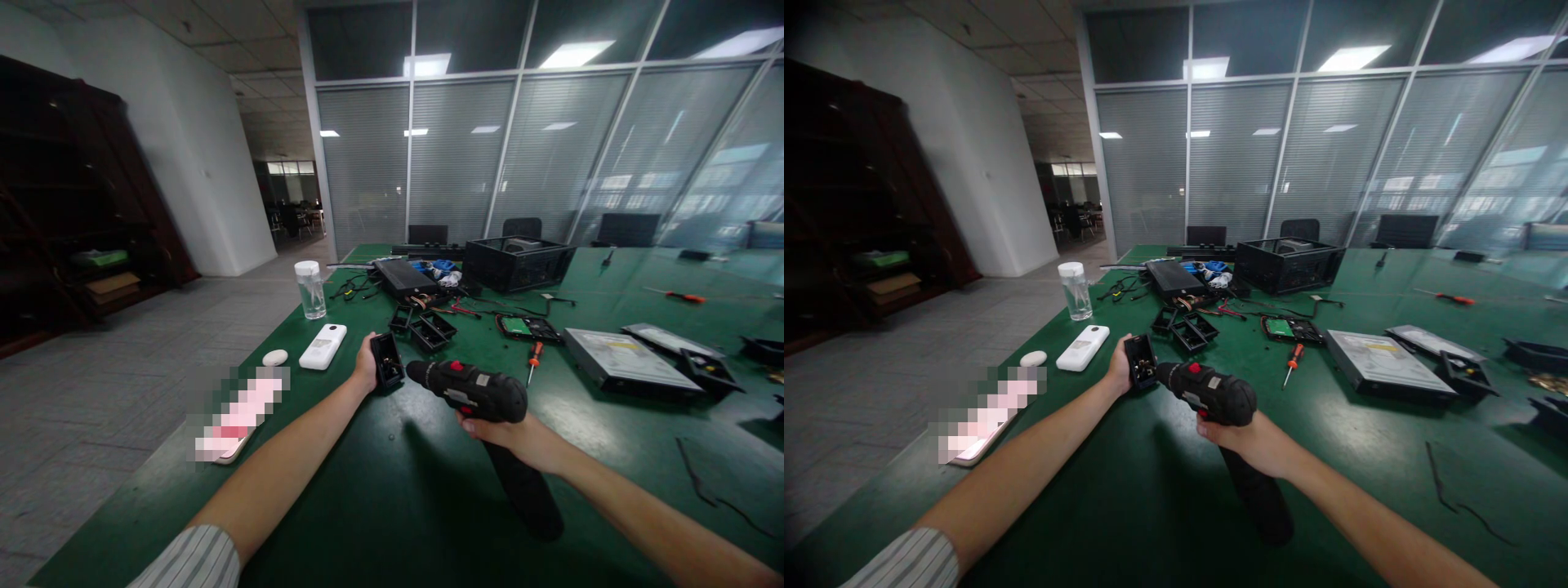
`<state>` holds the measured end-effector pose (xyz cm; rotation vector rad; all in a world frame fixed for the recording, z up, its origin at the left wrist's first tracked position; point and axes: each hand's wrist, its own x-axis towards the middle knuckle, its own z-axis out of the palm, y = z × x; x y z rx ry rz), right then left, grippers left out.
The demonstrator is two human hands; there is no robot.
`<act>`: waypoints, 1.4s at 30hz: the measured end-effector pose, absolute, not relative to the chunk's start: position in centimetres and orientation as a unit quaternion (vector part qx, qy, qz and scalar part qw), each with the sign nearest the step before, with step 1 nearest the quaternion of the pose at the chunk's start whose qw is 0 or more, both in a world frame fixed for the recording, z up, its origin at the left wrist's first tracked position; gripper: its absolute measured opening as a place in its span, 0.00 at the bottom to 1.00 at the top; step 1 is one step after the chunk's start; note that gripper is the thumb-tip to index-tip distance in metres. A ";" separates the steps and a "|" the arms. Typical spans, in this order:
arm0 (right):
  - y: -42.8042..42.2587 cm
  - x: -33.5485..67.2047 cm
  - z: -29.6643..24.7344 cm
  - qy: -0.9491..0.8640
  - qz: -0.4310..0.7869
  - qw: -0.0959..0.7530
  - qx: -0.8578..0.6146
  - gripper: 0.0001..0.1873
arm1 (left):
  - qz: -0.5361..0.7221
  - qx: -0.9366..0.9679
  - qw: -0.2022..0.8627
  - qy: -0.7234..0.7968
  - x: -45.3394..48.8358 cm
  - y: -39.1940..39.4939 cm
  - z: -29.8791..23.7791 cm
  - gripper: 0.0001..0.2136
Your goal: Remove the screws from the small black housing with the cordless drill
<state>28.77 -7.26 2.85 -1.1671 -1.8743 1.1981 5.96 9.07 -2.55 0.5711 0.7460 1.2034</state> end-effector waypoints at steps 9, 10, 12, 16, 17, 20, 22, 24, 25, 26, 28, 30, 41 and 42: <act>-7.3 28.8 3.0 -0.712 0.453 0.308 -0.439 0.14 | 0.551 0.245 0.726 0.330 6.0 8.9 -2.3 0.17; -7.4 28.7 3.0 -0.711 0.454 0.310 -0.439 0.14 | 0.552 0.246 0.726 0.329 6.0 8.9 -2.3 0.17; -7.4 28.7 3.0 -0.705 0.457 0.316 -0.441 0.14 | 0.551 0.246 0.725 0.332 6.0 8.9 -2.3 0.17; -7.4 28.6 3.0 -0.703 0.452 0.322 -0.445 0.15 | 0.553 0.241 0.723 0.336 6.0 8.9 -2.3 0.16; -7.4 28.6 3.1 -0.706 0.450 0.319 -0.444 0.15 | 0.553 0.242 0.723 0.336 6.0 8.9 -2.3 0.16; -7.4 28.6 3.2 -0.713 0.447 0.313 -0.440 0.15 | 0.552 0.244 0.723 0.335 6.0 8.9 -2.3 0.17; -7.3 28.7 3.1 -0.712 0.451 0.314 -0.438 0.15 | 0.549 0.244 0.727 0.333 6.0 9.0 -2.4 0.17; -7.3 28.7 3.0 -0.712 0.453 0.314 -0.435 0.14 | 0.548 0.248 0.728 0.329 5.9 9.0 -2.4 0.17; -7.2 28.7 3.0 -0.713 0.453 0.313 -0.434 0.14 | 0.547 0.251 0.728 0.329 5.9 9.0 -2.5 0.17; -7.2 28.7 2.9 -0.714 0.453 0.313 -0.432 0.14 | 0.546 0.253 0.728 0.328 5.9 9.0 -2.5 0.17; -7.2 28.7 2.9 -0.712 0.458 0.313 -0.430 0.14 | 0.545 0.257 0.728 0.327 5.9 9.1 -2.5 0.17; -7.3 28.6 2.9 -0.707 0.461 0.319 -0.432 0.15 | 0.546 0.257 0.729 0.323 5.9 9.1 -2.5 0.17; -7.4 28.6 3.4 -0.709 0.461 0.313 -0.433 0.14 | 0.547 0.240 0.731 0.330 5.9 9.2 -2.5 0.17; -7.4 28.6 3.3 -0.710 0.457 0.315 -0.433 0.14 | 0.547 0.240 0.731 0.330 5.9 9.2 -2.5 0.17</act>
